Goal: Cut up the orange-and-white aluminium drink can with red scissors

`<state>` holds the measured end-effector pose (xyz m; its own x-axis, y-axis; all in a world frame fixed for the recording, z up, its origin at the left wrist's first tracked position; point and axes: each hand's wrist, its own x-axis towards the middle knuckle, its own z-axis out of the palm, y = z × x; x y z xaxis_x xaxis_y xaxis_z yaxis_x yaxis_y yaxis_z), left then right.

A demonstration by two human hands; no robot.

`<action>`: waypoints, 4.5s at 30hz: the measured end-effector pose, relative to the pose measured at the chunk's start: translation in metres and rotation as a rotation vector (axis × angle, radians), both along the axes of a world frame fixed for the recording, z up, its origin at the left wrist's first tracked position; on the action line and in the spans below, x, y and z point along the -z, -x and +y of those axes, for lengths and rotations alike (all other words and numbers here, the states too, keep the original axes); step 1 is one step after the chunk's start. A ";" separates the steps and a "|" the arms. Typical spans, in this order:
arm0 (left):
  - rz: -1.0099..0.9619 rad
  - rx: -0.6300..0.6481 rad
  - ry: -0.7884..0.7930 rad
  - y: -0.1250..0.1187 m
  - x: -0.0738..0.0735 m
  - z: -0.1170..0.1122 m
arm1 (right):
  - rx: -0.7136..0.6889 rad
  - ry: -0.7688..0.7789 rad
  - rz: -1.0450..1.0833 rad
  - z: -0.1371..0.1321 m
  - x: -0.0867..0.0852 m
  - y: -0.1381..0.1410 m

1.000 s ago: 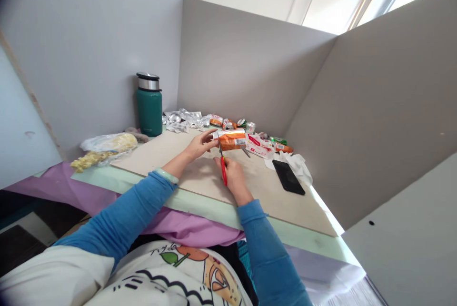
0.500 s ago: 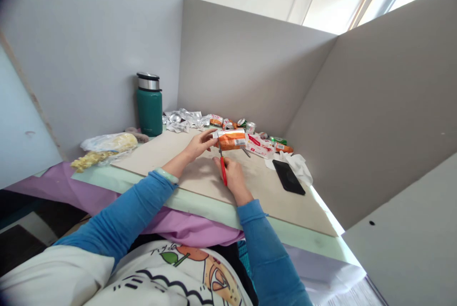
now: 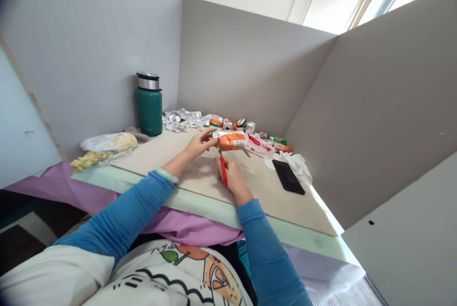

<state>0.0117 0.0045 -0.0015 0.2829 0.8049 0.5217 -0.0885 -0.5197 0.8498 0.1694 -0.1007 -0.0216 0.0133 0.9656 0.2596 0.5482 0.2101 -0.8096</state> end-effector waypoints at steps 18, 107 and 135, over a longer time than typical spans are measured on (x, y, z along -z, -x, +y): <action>0.040 -0.113 -0.116 0.000 -0.002 -0.001 | -0.096 0.028 0.064 0.000 0.004 -0.004; 0.001 -0.018 -0.022 0.001 0.000 0.000 | 0.014 -0.069 -0.097 0.006 0.006 -0.005; 0.035 0.002 -0.034 0.002 -0.001 -0.001 | -0.013 0.004 -0.048 0.001 0.001 -0.003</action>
